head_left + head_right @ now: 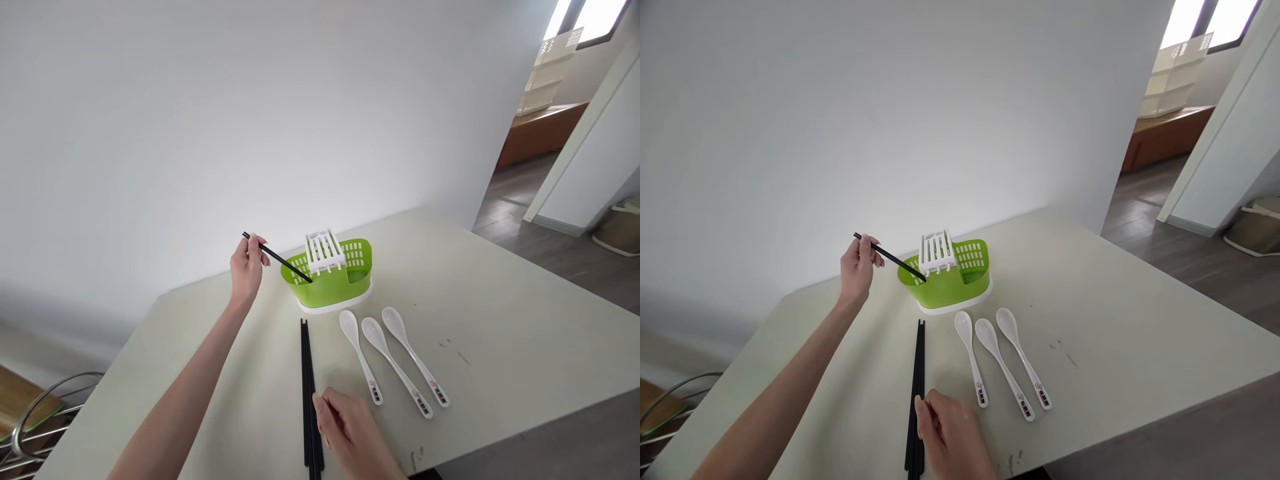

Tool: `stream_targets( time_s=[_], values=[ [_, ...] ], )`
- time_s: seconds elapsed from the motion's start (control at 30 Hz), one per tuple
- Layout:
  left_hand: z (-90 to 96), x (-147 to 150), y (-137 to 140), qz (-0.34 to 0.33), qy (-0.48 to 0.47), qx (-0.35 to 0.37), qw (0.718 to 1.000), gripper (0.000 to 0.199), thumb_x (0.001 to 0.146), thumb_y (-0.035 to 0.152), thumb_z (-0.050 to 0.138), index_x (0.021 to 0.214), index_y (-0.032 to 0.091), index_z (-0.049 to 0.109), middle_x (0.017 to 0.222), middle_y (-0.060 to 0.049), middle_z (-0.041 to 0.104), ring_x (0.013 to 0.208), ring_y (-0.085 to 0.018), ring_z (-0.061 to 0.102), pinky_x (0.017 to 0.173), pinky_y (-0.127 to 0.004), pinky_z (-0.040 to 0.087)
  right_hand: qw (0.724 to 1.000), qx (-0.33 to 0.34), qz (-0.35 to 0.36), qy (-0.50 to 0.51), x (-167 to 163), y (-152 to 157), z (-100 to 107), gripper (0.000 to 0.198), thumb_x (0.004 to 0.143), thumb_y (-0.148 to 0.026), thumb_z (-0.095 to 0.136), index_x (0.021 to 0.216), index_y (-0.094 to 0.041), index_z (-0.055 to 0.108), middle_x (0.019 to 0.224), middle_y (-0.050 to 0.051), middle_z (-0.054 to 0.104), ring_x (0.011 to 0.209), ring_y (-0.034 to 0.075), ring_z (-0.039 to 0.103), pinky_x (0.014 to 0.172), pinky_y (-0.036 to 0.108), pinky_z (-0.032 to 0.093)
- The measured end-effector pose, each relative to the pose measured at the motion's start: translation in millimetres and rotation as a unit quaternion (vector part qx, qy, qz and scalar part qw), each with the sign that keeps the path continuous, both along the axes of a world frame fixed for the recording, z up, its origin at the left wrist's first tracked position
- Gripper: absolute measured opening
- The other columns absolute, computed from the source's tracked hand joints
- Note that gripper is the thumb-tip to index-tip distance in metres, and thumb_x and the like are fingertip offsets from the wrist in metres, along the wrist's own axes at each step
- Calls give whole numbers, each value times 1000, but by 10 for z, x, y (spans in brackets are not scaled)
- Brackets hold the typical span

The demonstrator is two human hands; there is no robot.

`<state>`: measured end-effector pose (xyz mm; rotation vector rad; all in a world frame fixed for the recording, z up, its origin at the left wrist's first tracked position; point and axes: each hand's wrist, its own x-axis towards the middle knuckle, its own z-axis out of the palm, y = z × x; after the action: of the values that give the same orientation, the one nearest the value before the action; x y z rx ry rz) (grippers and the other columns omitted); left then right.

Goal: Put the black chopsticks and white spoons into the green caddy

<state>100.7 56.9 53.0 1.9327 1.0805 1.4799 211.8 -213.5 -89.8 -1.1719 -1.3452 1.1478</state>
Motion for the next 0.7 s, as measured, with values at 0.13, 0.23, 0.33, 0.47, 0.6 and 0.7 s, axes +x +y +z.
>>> stream_targets(
  time_s=[0.13, 0.23, 0.33, 0.47, 0.6, 0.7],
  values=[
    [-79, 40, 153, -17, 33, -20, 999, 40, 104, 57, 48, 90, 22, 62, 58, 4, 47, 54, -14, 54, 59, -27, 45, 1000, 2, 0, -4, -6, 12, -15, 45, 108, -49, 35, 71, -25, 31, 59, -5, 39, 52, 11, 33, 51, 27, 23],
    [-140, 30, 256, -26, 56, -36, 997, 41, 104, 57, 48, 90, 21, 62, 57, 4, 49, 54, -14, 54, 58, -26, 43, 1000, 6, -9, -15, -9, 19, -25, 45, 108, -48, 36, 70, -25, 31, 58, -5, 39, 52, 11, 33, 51, 28, 22],
    [-189, 9, 336, -35, 55, -40, 997, 42, 104, 59, 47, 89, 21, 61, 55, 4, 52, 53, -13, 53, 58, -26, 42, 1000, 15, -16, -16, -5, 23, -18, 43, 108, -46, 37, 70, -25, 30, 58, -5, 40, 52, 11, 33, 50, 27, 22],
    [-222, -11, 408, -40, 37, -40, 998, 44, 103, 61, 48, 87, 21, 59, 53, 4, 51, 50, -13, 52, 55, -25, 41, 999, 20, -18, -16, 0, 29, -7, 43, 108, -45, 38, 70, -26, 29, 57, -6, 36, 51, 11, 31, 49, 27, 21],
    [-229, -2, 443, -41, 31, -46, 998, 44, 102, 60, 50, 85, 20, 60, 52, 3, 52, 48, -12, 51, 54, -24, 40, 999, 26, -14, -19, -5, 37, -20, 42, 107, -45, 37, 70, -26, 29, 57, -6, 36, 51, 11, 32, 49, 27, 22],
    [-233, 19, 465, -48, 23, -63, 997, 44, 101, 60, 53, 85, 20, 61, 52, 3, 51, 47, -12, 50, 52, -24, 41, 999, 22, -14, -18, -8, 36, -30, 42, 107, -45, 37, 70, -26, 29, 57, -6, 37, 51, 11, 32, 49, 27, 22]
  ],
)
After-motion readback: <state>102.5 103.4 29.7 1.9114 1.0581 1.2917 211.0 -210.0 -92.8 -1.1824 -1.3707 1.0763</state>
